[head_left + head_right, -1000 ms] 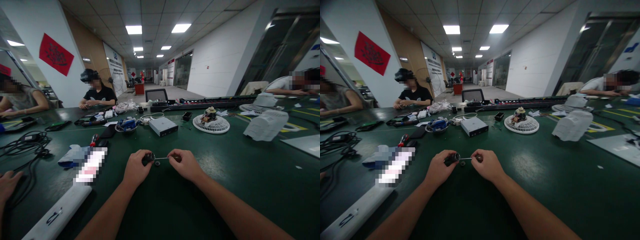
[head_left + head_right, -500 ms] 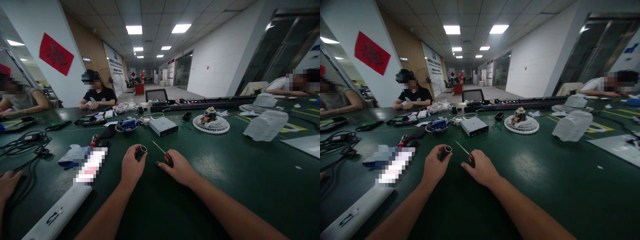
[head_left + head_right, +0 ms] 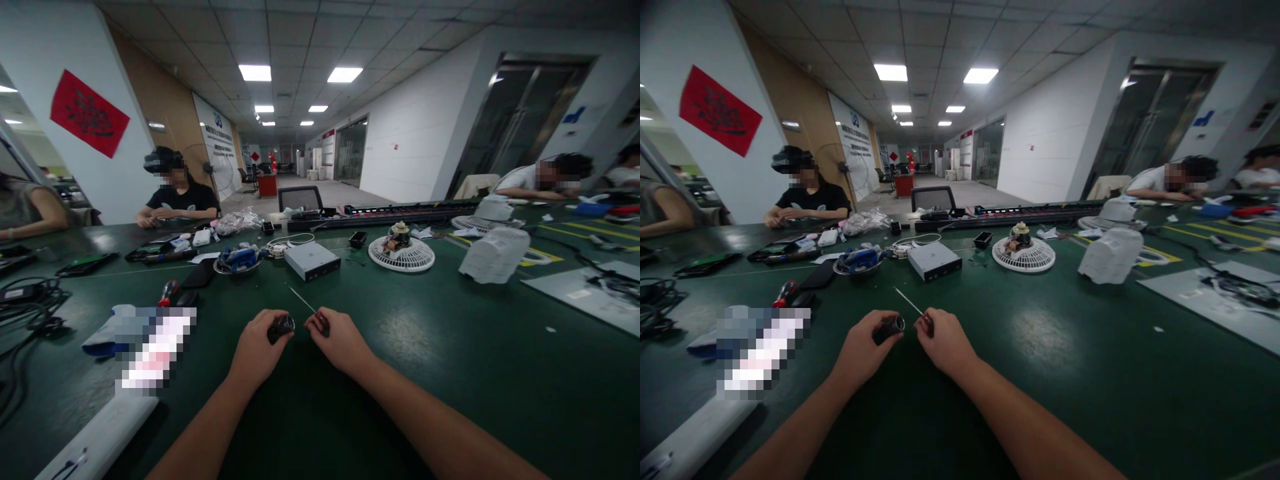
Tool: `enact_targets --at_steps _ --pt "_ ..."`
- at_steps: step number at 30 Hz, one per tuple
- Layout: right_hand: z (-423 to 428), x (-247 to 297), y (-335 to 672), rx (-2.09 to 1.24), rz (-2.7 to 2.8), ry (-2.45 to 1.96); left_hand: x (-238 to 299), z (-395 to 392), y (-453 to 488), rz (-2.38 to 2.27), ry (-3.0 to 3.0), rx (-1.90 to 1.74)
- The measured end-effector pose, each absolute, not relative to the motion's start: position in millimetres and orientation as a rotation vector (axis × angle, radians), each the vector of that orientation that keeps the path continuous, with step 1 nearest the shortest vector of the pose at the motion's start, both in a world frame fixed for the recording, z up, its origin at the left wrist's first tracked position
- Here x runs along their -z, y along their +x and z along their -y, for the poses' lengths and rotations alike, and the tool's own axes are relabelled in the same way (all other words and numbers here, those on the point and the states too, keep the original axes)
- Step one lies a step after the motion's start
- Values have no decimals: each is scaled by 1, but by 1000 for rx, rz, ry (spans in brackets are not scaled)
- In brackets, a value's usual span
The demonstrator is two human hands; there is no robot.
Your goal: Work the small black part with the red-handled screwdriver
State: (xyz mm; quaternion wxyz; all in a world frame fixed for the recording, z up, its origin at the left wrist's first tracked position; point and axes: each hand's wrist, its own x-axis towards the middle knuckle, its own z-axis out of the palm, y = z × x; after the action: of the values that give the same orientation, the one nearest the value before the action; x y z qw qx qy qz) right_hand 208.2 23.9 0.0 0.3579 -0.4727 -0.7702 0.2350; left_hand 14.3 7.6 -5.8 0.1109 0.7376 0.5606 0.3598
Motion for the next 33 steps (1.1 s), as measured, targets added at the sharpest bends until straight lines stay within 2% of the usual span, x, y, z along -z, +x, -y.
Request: enact_targets --at_steps 7,17,22,33 --pt "-25 2 210 -934 1697 -1088 6 -1 20 -1492 2387 -844" --pt "-24 3 211 -994 1709 -1053 1 3 19 -1389 2437 -826" --pt "-27 3 215 -906 1755 -1134 -2 5 19 -1321 2435 -802" --pt "-28 3 219 -1013 1816 -1161 -4 7 24 -1250 2446 -777"
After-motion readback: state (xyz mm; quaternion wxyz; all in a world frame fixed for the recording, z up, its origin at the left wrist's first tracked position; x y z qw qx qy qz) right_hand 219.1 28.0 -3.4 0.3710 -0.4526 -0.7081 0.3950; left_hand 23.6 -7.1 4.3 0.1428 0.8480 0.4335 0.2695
